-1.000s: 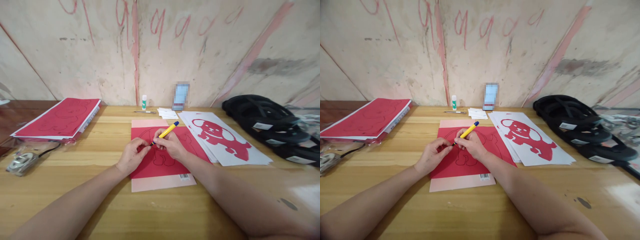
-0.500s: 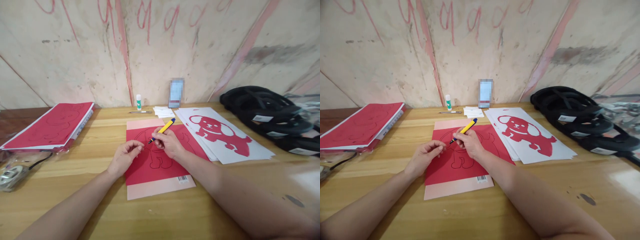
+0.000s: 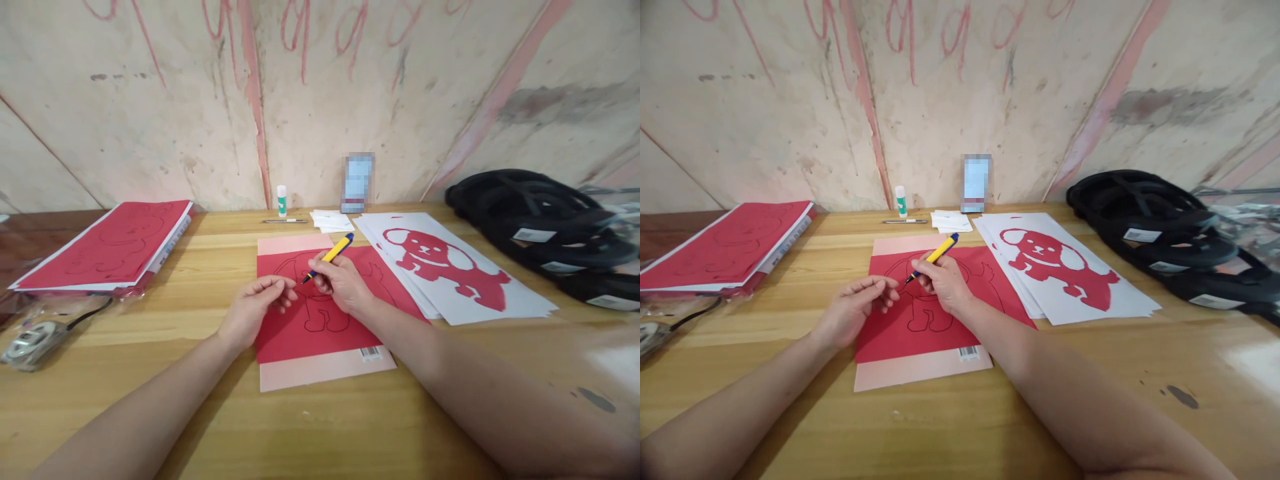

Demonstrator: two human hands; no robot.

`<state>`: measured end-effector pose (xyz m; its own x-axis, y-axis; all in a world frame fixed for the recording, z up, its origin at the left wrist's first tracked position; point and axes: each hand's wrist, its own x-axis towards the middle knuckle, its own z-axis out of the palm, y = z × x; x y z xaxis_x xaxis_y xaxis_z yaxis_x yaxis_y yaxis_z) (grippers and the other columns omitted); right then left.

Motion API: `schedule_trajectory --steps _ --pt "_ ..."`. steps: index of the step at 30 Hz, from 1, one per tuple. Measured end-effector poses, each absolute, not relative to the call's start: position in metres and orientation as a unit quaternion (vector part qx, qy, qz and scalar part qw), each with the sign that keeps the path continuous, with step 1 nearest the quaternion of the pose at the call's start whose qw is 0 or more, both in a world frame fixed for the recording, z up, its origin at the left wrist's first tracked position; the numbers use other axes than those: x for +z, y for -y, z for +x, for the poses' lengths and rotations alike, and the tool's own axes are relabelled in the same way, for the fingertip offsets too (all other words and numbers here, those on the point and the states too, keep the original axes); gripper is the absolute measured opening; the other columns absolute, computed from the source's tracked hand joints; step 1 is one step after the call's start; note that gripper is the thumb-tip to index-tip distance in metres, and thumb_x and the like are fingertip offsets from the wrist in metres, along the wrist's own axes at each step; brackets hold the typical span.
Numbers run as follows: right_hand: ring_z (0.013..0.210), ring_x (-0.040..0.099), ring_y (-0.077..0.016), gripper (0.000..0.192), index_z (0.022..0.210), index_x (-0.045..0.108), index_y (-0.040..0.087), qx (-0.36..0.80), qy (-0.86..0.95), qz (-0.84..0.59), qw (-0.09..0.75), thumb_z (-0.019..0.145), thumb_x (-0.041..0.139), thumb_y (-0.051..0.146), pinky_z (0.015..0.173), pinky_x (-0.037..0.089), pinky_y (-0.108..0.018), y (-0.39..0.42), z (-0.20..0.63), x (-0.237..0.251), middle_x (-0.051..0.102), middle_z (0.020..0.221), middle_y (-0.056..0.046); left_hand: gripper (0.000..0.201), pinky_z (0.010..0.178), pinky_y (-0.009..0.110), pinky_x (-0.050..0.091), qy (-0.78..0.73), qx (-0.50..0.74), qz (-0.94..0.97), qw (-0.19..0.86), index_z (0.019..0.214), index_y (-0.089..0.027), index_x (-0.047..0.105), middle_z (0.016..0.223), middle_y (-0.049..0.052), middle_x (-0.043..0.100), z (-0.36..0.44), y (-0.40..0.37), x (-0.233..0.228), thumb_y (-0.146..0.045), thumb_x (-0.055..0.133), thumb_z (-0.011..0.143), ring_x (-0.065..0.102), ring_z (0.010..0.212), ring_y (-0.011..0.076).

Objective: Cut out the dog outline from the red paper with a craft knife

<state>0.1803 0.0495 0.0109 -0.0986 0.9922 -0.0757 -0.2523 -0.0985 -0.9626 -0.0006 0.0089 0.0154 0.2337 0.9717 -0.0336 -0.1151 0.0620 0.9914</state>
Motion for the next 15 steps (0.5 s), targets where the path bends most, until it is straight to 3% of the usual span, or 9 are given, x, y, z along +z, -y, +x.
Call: schedule_trajectory --steps 3,9,15 --pt "0.036 0.033 -0.0046 0.035 0.065 0.050 0.018 0.601 0.418 -0.432 0.527 0.060 0.075 0.042 0.037 0.019 -0.019 -0.050 0.181 0.011 0.047 0.042 0.006 0.027 0.067 0.030 0.049 -0.376 0.446 0.438 0.684 0.092 -0.013 0.070 0.083 0.011 0.070 -0.004 -0.010 0.019 -0.035 0.057 0.083 0.061 0.069 0.0167" --pt "0.035 0.032 -0.0043 0.034 0.062 0.049 0.017 0.596 0.404 -0.444 0.534 0.060 0.073 0.041 0.037 0.019 -0.020 -0.054 0.181 0.010 0.048 0.042 0.005 0.043 0.074 0.034 0.051 -0.350 0.415 0.402 0.737 0.093 -0.012 0.072 0.090 0.015 0.071 -0.008 -0.014 0.022 -0.045 0.045 0.090 0.065 0.075 0.0200" --pt "0.036 0.033 -0.0047 0.033 0.061 0.048 0.018 0.594 0.419 -0.450 0.519 0.059 0.073 0.040 0.037 0.018 -0.020 -0.053 0.179 0.009 0.046 0.041 0.005 0.077 0.068 0.038 0.049 -0.286 0.376 0.450 0.758 0.056 -0.016 0.069 0.066 0.013 0.067 -0.013 -0.008 0.030 -0.073 0.026 0.086 0.061 0.060 0.0207"
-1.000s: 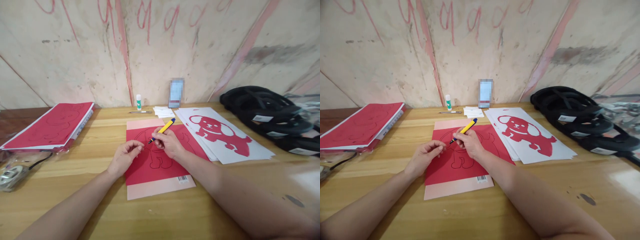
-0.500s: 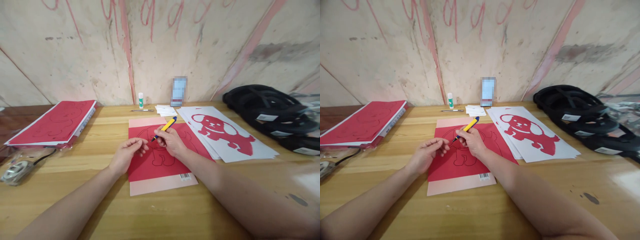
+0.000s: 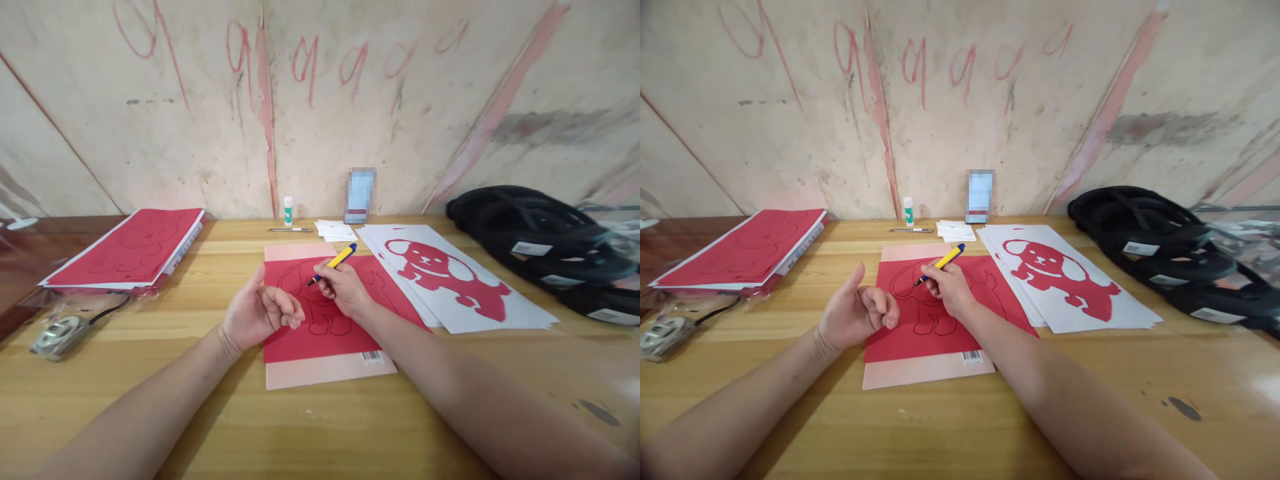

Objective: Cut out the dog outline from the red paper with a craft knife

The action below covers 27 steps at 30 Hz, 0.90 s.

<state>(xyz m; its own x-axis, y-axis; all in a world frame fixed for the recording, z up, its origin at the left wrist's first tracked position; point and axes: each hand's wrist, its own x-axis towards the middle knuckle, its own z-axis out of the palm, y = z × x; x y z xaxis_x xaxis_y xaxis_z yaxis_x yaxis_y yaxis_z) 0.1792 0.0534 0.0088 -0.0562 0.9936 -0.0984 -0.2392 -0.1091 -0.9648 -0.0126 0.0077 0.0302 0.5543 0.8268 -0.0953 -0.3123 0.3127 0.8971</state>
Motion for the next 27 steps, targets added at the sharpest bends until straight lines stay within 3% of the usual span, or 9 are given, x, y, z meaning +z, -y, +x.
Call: schedule_trajectory --steps 5,14,19,23,25,27 --pt "0.037 0.033 -0.0041 0.032 0.064 0.049 0.017 0.599 0.426 -0.440 0.515 0.060 0.073 0.039 0.037 0.019 -0.019 -0.054 0.178 0.006 0.046 0.042 0.006 0.089 0.065 0.043 0.048 -0.233 0.344 0.512 0.752 0.047 -0.020 0.064 0.056 0.014 0.062 -0.015 -0.002 0.031 -0.078 0.008 0.083 0.060 0.054 0.0229" --pt "0.037 0.033 -0.0039 0.032 0.063 0.049 0.017 0.600 0.430 -0.441 0.510 0.061 0.072 0.039 0.038 0.018 -0.018 -0.055 0.180 0.005 0.047 0.043 0.006 0.088 0.050 0.041 0.044 -0.242 0.355 0.566 0.704 0.034 -0.023 0.045 0.045 0.013 0.054 -0.017 -0.003 0.027 -0.088 -0.002 0.070 0.055 0.044 0.0215" --pt "0.037 0.033 -0.0039 0.032 0.064 0.049 0.017 0.602 0.430 -0.443 0.507 0.061 0.072 0.039 0.038 0.019 -0.018 -0.055 0.180 0.005 0.047 0.042 0.006 0.080 0.049 0.035 0.045 -0.195 0.322 0.578 0.724 0.034 -0.023 0.041 0.041 0.007 0.050 -0.018 -0.003 0.024 -0.098 0.027 0.056 0.055 0.047 0.0196" --pt "0.037 0.034 -0.0040 0.031 0.064 0.049 0.017 0.603 0.424 -0.446 0.508 0.061 0.072 0.038 0.038 0.019 -0.018 -0.056 0.179 0.005 0.047 0.042 0.006 0.062 0.059 0.033 0.047 -0.187 0.329 0.579 0.722 0.039 -0.019 0.041 0.048 0.005 0.055 -0.017 -0.004 0.032 -0.070 0.063 0.066 0.055 0.052 0.0157" --pt "0.036 0.034 -0.0041 0.031 0.064 0.049 0.018 0.603 0.418 -0.448 0.510 0.060 0.072 0.037 0.037 0.018 -0.019 -0.057 0.179 0.006 0.047 0.042 0.006 0.048 0.067 0.033 0.047 -0.240 0.306 0.630 0.673 0.049 -0.016 0.051 0.061 0.007 0.063 -0.012 -0.002 0.033 -0.055 0.064 0.075 0.058 0.060 0.0158" --pt "0.036 0.034 -0.0043 0.031 0.063 0.048 0.018 0.602 0.415 -0.448 0.514 0.060 0.072 0.037 0.037 0.018 -0.019 -0.058 0.179 0.008 0.048 0.042 0.005 0.033 0.072 0.032 0.048 -0.320 0.292 0.723 0.538 0.066 -0.015 0.061 0.076 0.008 0.067 -0.004 0.004 0.030 -0.043 0.059 0.084 0.061 0.071 0.0167"
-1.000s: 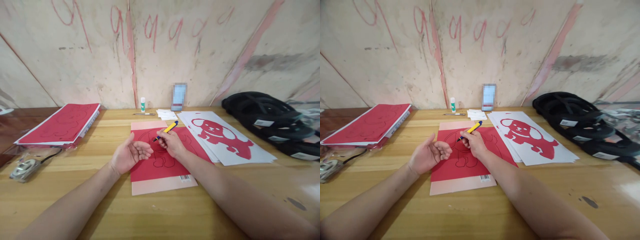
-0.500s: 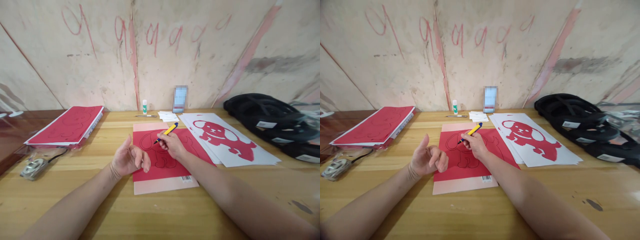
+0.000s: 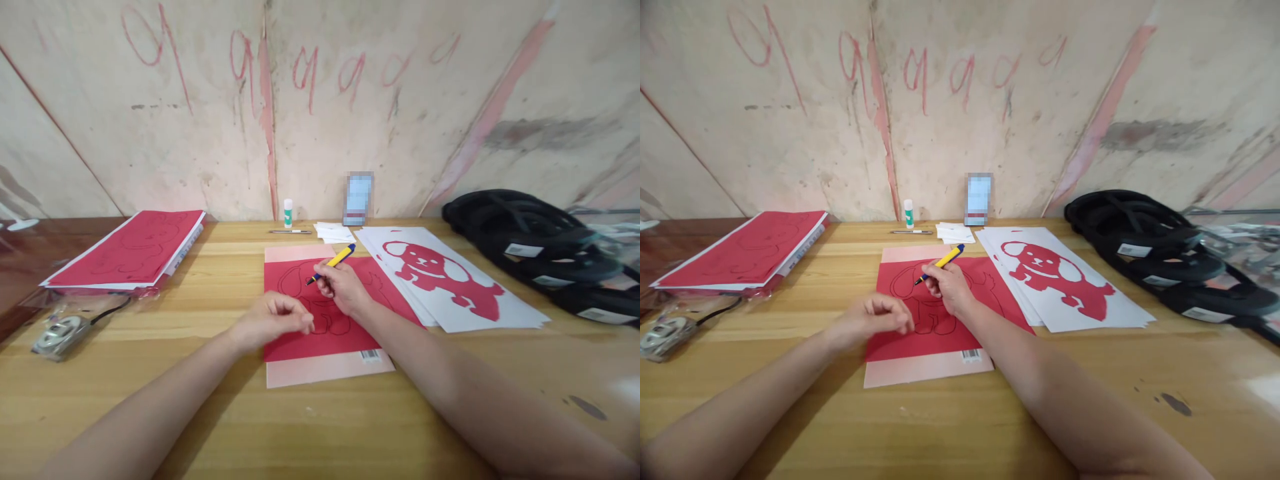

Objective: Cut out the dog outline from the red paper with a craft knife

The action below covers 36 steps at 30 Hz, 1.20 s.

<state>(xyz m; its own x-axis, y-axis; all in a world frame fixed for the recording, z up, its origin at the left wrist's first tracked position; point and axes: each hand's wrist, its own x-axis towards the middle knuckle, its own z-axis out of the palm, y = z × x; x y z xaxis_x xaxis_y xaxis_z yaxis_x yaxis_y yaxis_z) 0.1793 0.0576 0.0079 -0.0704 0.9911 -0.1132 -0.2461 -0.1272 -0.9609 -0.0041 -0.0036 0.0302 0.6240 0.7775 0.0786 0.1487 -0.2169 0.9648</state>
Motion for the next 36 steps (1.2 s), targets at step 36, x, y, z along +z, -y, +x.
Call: schedule_trajectory --steps 36 --pt "0.057 0.049 -0.0115 0.013 0.072 0.055 0.019 0.443 0.666 -0.400 0.448 0.073 0.064 0.029 0.055 0.040 -0.027 -0.040 0.188 -0.001 0.054 0.064 0.002 0.036 0.051 0.034 0.049 -0.376 0.014 0.897 -0.232 0.113 0.000 0.063 0.109 0.027 0.064 0.028 0.039 0.004 -0.023 0.044 0.093 0.061 0.075 0.0271"
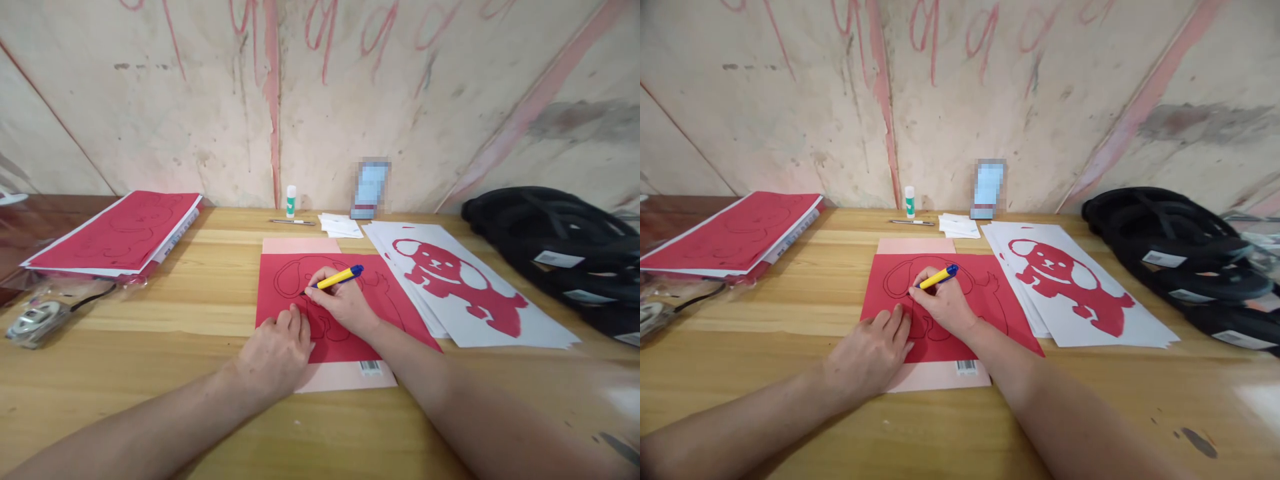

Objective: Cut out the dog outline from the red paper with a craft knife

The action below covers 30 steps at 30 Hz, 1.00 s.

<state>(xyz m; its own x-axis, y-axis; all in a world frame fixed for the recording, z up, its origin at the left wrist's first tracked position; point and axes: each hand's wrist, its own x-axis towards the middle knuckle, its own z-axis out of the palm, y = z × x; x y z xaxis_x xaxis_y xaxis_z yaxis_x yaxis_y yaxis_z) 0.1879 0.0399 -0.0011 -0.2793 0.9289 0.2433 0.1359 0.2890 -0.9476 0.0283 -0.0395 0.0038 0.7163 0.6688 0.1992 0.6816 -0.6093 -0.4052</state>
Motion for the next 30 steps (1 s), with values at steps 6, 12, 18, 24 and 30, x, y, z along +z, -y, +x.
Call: schedule_trajectory --steps 6,12,18,24,30 --pt "0.060 0.048 -0.0120 0.011 0.072 0.055 0.020 0.430 0.675 -0.409 0.438 0.075 0.063 0.028 0.057 0.039 -0.027 -0.0388 0.1881 -0.0017 0.054 0.066 0.002 0.038 0.051 0.035 0.049 0.376 -0.008 -0.900 0.222 0.117 0.003 0.061 0.114 0.030 0.061 0.0288 0.0395 0.0025 -0.022 0.043 0.094 0.062 0.077 0.0281" --pt "0.059 0.047 -0.0123 0.013 0.072 0.055 0.021 0.411 0.680 -0.423 0.436 0.075 0.063 0.031 0.057 0.038 -0.027 -0.0378 0.1882 -0.0021 0.054 0.066 0.002 0.039 0.054 0.034 0.050 0.378 -0.011 -0.901 0.212 0.119 0.002 0.059 0.115 0.030 0.061 0.0296 0.0397 0.0018 -0.023 0.047 0.093 0.062 0.083 0.0292" --pt "0.060 0.048 -0.0130 0.012 0.072 0.055 0.021 0.393 0.692 -0.430 0.427 0.076 0.062 0.030 0.058 0.039 -0.027 -0.0381 0.1874 -0.0016 0.054 0.066 0.002 0.040 0.057 0.034 0.050 0.378 -0.012 -0.902 0.210 0.120 0.004 0.059 0.115 0.030 0.061 0.0299 0.0398 0.0022 -0.024 0.048 0.093 0.062 0.087 0.0292" --pt "0.059 0.047 -0.0126 0.012 0.072 0.055 0.020 0.385 0.699 -0.431 0.421 0.075 0.062 0.030 0.056 0.038 -0.027 -0.0383 0.1873 -0.0021 0.053 0.065 0.002 0.040 0.056 0.033 0.049 0.376 -0.026 -0.901 0.217 0.119 0.004 0.059 0.114 0.030 0.062 0.0295 0.0398 -0.0010 -0.024 0.049 0.092 0.062 0.085 0.0291" --pt "0.060 0.047 -0.0129 0.011 0.071 0.055 0.021 0.379 0.702 -0.432 0.420 0.076 0.062 0.029 0.057 0.039 -0.027 -0.0380 0.1868 -0.0004 0.054 0.065 0.002 0.037 0.056 0.034 0.050 0.374 -0.018 -0.905 0.203 0.118 0.004 0.060 0.113 0.030 0.062 0.0290 0.0399 -0.0001 -0.021 0.048 0.093 0.062 0.087 0.0299"
